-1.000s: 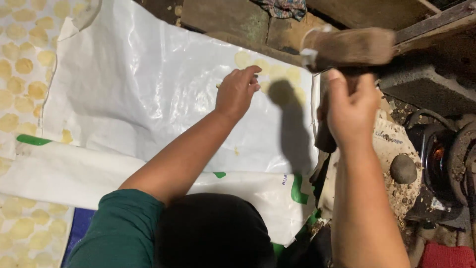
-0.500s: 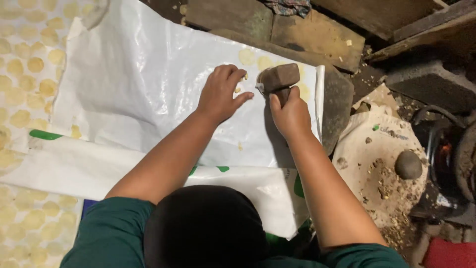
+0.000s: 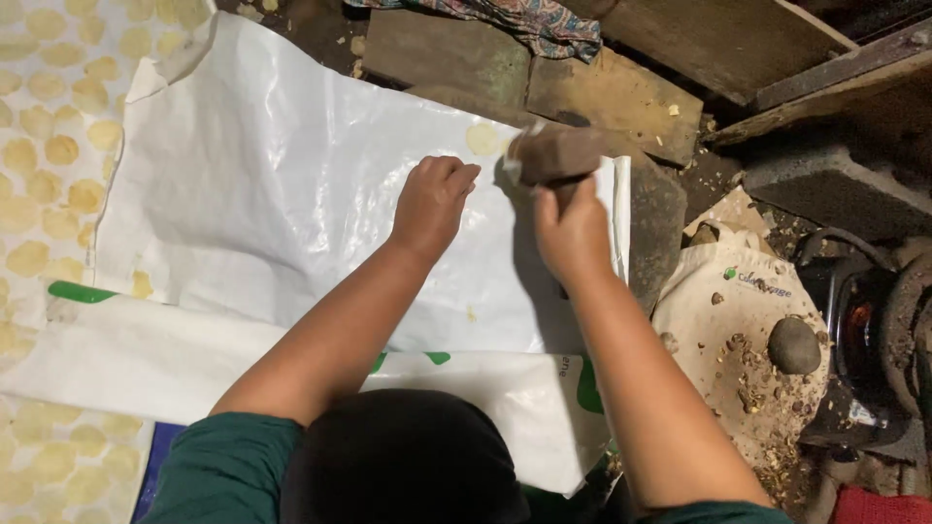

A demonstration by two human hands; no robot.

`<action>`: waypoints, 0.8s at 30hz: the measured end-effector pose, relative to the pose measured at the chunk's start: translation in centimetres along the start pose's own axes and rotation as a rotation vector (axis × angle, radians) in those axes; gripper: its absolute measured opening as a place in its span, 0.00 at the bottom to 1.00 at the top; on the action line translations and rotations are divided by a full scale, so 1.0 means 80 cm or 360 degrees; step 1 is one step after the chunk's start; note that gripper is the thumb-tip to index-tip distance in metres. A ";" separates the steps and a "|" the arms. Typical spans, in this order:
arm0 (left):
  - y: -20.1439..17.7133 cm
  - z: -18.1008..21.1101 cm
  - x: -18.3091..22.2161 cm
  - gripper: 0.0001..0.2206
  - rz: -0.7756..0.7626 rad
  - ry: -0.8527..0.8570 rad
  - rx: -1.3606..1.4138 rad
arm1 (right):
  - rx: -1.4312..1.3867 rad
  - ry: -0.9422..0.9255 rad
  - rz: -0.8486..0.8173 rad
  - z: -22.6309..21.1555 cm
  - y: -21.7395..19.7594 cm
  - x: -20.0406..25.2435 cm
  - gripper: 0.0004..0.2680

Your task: Processing nuts by cracking shells with a mallet and sorting kernels on a stone surface

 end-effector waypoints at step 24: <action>-0.033 -0.010 0.011 0.03 0.0071 -0.0217 -0.0007 | 0.0064 0.0120 -0.0290 0.016 0.054 -0.012 0.22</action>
Point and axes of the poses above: each hand's wrist, its own x-axis away from the middle knuckle, its own y-axis out of the palm, z = x × y, the point moved 3 cm from there along -x, towards the middle knuckle, and after that the axes turned 3 degrees about -y, right-handed, at the moved point
